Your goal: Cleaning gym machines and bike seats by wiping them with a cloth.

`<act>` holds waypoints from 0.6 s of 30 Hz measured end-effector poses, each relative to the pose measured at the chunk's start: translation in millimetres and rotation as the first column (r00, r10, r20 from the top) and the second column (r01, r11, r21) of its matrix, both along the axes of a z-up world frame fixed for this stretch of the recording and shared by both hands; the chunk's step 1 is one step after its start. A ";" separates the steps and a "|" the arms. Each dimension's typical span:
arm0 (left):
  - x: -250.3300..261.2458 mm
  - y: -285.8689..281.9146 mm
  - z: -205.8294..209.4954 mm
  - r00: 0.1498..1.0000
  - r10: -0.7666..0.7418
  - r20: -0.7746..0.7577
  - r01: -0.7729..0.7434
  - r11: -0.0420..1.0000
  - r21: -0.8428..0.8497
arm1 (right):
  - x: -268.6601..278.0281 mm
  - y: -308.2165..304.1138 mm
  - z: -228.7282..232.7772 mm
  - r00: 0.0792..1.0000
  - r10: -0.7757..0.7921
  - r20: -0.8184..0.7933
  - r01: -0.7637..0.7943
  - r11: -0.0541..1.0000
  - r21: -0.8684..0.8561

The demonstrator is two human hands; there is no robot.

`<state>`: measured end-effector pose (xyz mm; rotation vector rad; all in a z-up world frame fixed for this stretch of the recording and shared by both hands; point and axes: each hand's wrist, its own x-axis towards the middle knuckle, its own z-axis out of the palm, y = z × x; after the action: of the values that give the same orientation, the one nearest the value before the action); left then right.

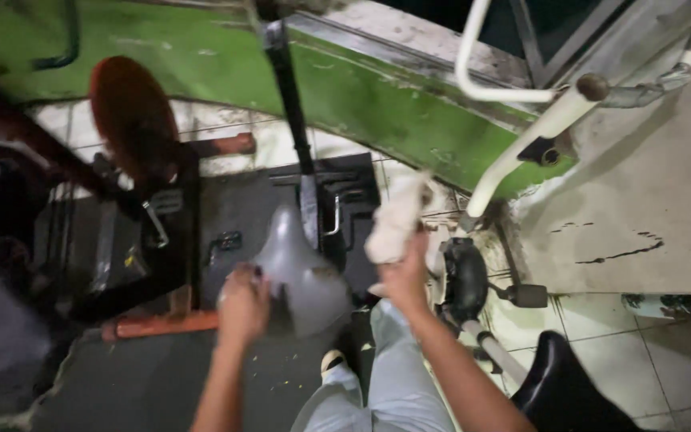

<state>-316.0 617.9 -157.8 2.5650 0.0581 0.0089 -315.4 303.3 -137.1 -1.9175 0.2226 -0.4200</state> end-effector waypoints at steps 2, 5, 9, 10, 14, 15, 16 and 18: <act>-29.0 -5.5 7.7 0.999 0.015 0.051 -0.008 0.991 -0.133 | -15.1 61.3 45.8 0.987 0.124 -0.101 -0.144 0.962 -0.231; -51.8 4.2 5.0 0.990 0.100 0.095 -0.058 0.925 -0.376 | -39.0 117.5 84.7 0.892 0.327 -0.311 -0.440 0.782 -0.441; -52.1 35.7 1.2 0.946 0.300 0.120 -0.225 0.878 -0.423 | -53.0 135.1 66.4 0.772 0.441 -0.457 -0.618 0.690 -0.377; -49.5 34.8 10.3 0.946 0.300 0.123 -0.222 0.876 -0.427 | -48.7 126.6 49.1 0.775 0.439 -0.455 -0.615 0.689 -0.383; -32.2 3.4 39.0 0.936 0.240 0.256 -0.177 0.953 -0.246 | -20.2 78.8 -20.6 0.947 0.220 -0.233 -0.298 0.870 -0.392; -28.5 -10.2 44.1 0.942 0.193 0.276 -0.150 0.974 -0.168 | -12.8 64.5 -39.5 0.970 0.146 -0.197 -0.213 0.900 -0.380; -24.6 -28.3 60.8 0.942 0.194 0.275 -0.150 0.974 -0.171 | -7.7 61.5 -44.5 0.969 0.145 -0.198 -0.213 0.899 -0.382; -17.5 -64.3 92.8 0.998 0.050 0.045 -0.054 0.994 0.098 | -0.3 55.7 -56.9 0.932 0.054 -0.358 -0.162 0.947 -0.277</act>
<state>-333.5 553.6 -65.0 2.6605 0.1111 0.0875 -315.7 359.0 -194.0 -2.2909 0.2928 -0.0343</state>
